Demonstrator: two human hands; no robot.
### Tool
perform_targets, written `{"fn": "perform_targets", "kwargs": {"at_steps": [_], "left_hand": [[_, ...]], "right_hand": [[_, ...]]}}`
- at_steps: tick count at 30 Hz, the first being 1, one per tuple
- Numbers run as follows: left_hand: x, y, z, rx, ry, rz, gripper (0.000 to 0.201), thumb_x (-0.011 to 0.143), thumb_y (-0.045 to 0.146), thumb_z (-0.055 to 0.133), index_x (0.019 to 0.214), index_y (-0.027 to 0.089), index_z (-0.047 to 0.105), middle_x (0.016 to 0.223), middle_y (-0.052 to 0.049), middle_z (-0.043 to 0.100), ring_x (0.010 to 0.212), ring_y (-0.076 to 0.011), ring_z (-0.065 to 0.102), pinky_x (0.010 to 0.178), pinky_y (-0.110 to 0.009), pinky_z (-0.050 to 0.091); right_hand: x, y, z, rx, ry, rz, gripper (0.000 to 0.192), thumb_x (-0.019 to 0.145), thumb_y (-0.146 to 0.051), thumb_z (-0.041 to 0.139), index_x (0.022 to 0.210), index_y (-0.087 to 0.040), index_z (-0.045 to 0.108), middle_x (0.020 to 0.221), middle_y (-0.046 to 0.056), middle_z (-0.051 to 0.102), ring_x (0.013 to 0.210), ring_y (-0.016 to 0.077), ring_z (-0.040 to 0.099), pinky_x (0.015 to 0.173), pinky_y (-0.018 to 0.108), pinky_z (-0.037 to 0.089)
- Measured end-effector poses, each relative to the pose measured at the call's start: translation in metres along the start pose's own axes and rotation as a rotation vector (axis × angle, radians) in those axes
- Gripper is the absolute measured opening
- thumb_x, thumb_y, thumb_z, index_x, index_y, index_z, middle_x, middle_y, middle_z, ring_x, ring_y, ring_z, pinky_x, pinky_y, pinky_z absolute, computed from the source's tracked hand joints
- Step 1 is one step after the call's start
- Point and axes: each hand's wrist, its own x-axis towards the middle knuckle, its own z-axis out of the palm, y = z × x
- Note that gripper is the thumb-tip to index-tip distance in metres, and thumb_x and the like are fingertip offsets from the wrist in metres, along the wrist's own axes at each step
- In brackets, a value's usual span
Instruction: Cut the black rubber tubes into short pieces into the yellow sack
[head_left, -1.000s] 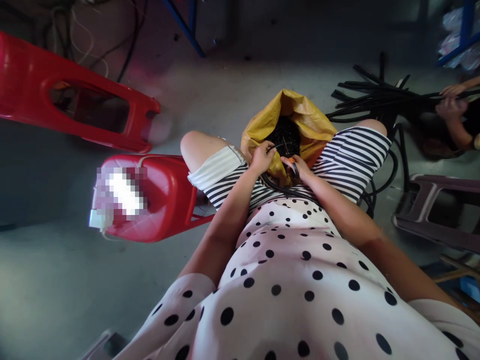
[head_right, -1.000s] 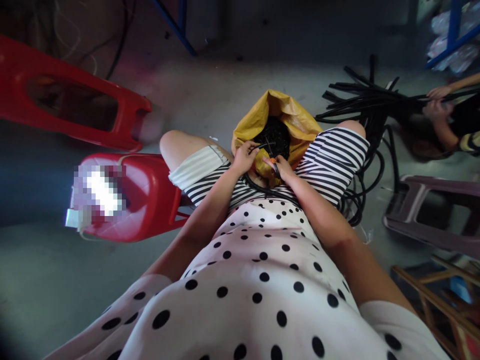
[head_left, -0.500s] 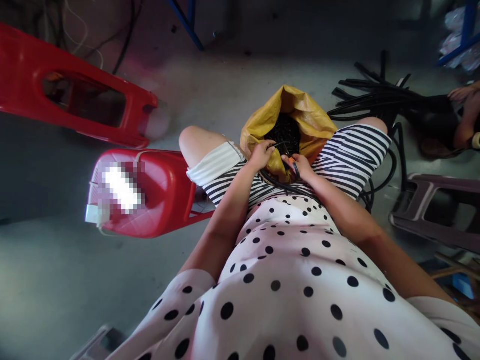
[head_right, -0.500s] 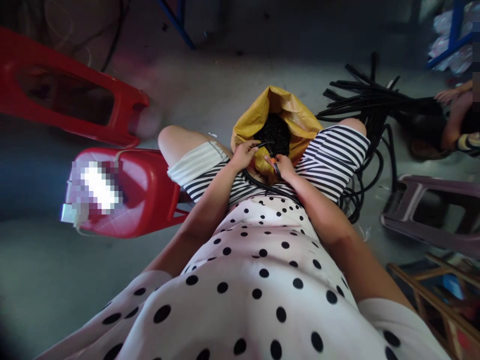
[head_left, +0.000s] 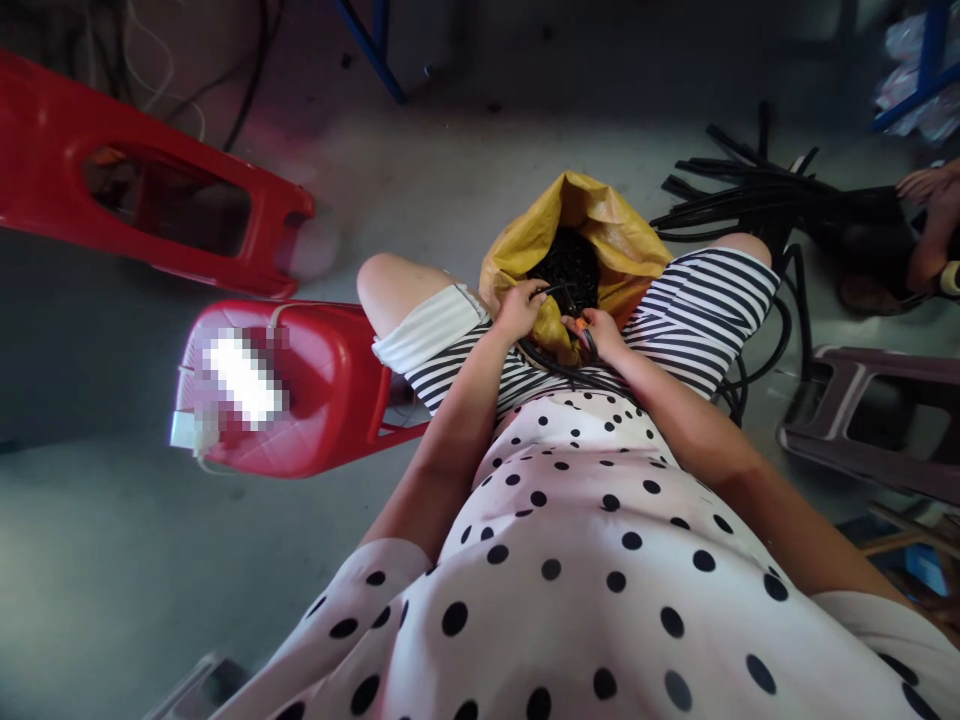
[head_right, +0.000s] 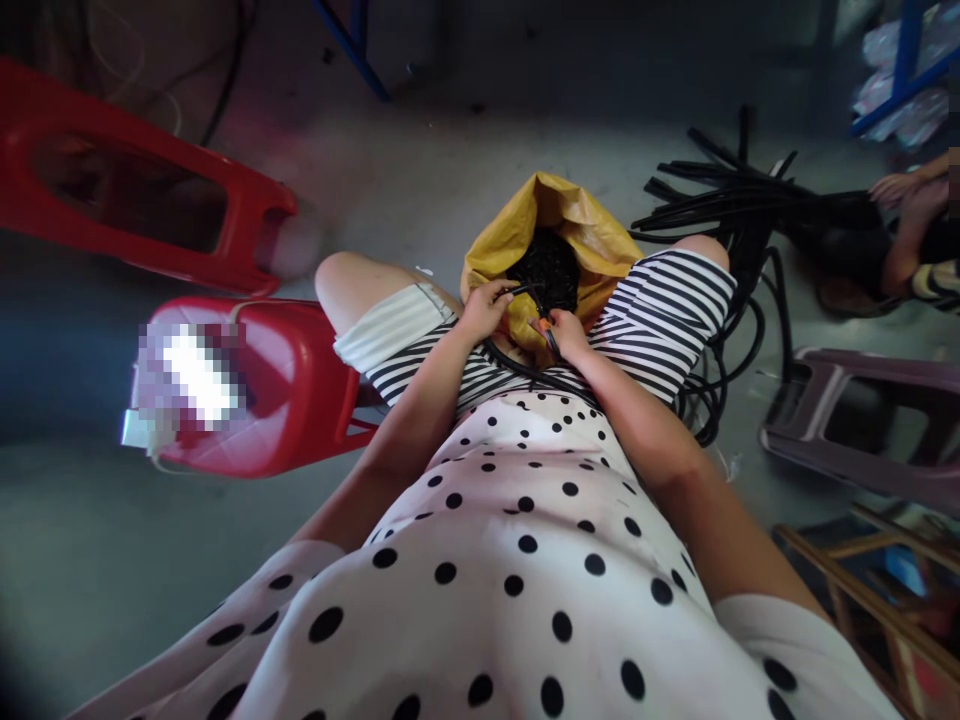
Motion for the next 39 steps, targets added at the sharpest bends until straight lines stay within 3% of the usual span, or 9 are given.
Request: {"fn": "perform_targets", "kwargs": {"at_steps": [6,15,19,23,26,29,33,35,39], "left_hand": [[-0.003,-0.001,0.001,-0.006,-0.133,0.048,0.034,0.091,0.014,0.059,0.117,0.017,0.080,0.122,-0.011,0.082,0.119,-0.0281,0.074,0.118,-0.046,0.053],[-0.001,0.001,0.002,-0.022,-0.045,0.001,0.032,0.093,0.014,0.057,0.117,0.015,0.079,0.126,-0.014,0.080,0.124,-0.0282,0.072,0.121,-0.047,0.050],[-0.005,0.005,0.006,-0.068,-0.163,-0.007,0.028,0.093,0.020,0.061,0.115,0.015,0.079,0.120,-0.013,0.081,0.118,-0.0275,0.074,0.117,-0.045,0.054],[-0.013,0.005,0.010,-0.132,-0.378,-0.104,0.035,0.097,0.032,0.066,0.128,0.016,0.075,0.080,-0.005,0.077,0.081,-0.0235,0.077,0.094,-0.042,0.064],[-0.015,0.001,0.010,-0.146,-0.427,-0.243,0.031,0.101,0.037,0.067,0.121,0.016,0.075,0.063,0.000,0.066,0.054,-0.0203,0.068,0.076,-0.041,0.066],[-0.011,-0.003,0.007,-0.127,-0.241,-0.228,0.021,0.102,0.033,0.067,0.106,0.016,0.077,0.070,-0.004,0.070,0.066,-0.0230,0.074,0.088,-0.045,0.065],[-0.002,-0.003,0.002,-0.084,0.184,-0.162,0.026,0.104,0.025,0.063,0.125,0.017,0.074,0.098,-0.008,0.081,0.103,-0.0271,0.077,0.111,-0.045,0.058],[0.000,0.000,0.001,-0.035,0.244,-0.153,0.031,0.102,0.020,0.063,0.132,0.016,0.073,0.114,-0.011,0.082,0.114,-0.0281,0.075,0.116,-0.045,0.054],[-0.002,0.005,0.002,-0.004,0.209,-0.149,0.033,0.100,0.016,0.063,0.131,0.012,0.075,0.124,-0.015,0.081,0.124,-0.0291,0.073,0.121,-0.043,0.051]], "right_hand": [[0.001,-0.004,-0.002,-0.021,-0.019,0.100,0.059,0.082,-0.076,0.077,0.075,-0.025,0.048,0.056,-0.004,0.049,0.054,0.0153,0.047,0.052,0.028,0.032],[0.001,-0.005,-0.002,-0.038,0.024,-0.007,0.065,0.078,-0.077,0.081,0.067,-0.025,0.044,0.054,-0.004,0.043,0.056,0.0137,0.040,0.053,0.028,0.031],[0.004,-0.007,-0.002,0.186,0.108,0.057,0.060,0.077,-0.071,0.086,0.077,-0.026,0.046,0.058,-0.003,0.054,0.053,0.0148,0.048,0.048,0.028,0.037],[0.008,-0.010,-0.002,0.445,0.177,0.105,0.049,0.082,-0.053,0.086,0.089,-0.026,0.045,0.071,-0.001,0.064,0.058,0.0164,0.061,0.049,0.028,0.047],[0.009,-0.011,-0.004,0.465,0.248,0.100,0.045,0.087,-0.046,0.081,0.093,-0.027,0.041,0.075,-0.002,0.064,0.065,0.0168,0.066,0.052,0.026,0.050],[0.008,-0.012,-0.006,0.443,0.288,0.108,0.048,0.091,-0.052,0.079,0.095,-0.028,0.038,0.070,-0.004,0.060,0.062,0.0166,0.063,0.052,0.027,0.050],[0.001,-0.015,-0.004,0.320,0.118,0.141,0.055,0.089,-0.071,0.078,0.090,-0.027,0.044,0.061,-0.005,0.053,0.053,0.0154,0.053,0.048,0.028,0.044],[-0.002,-0.017,-0.003,0.262,0.010,0.159,0.057,0.086,-0.073,0.079,0.088,-0.026,0.047,0.062,-0.005,0.053,0.053,0.0149,0.052,0.048,0.027,0.042],[-0.007,-0.020,-0.001,0.162,-0.083,0.169,0.058,0.085,-0.073,0.081,0.087,-0.025,0.049,0.063,-0.004,0.055,0.057,0.0142,0.052,0.051,0.025,0.038]]}}
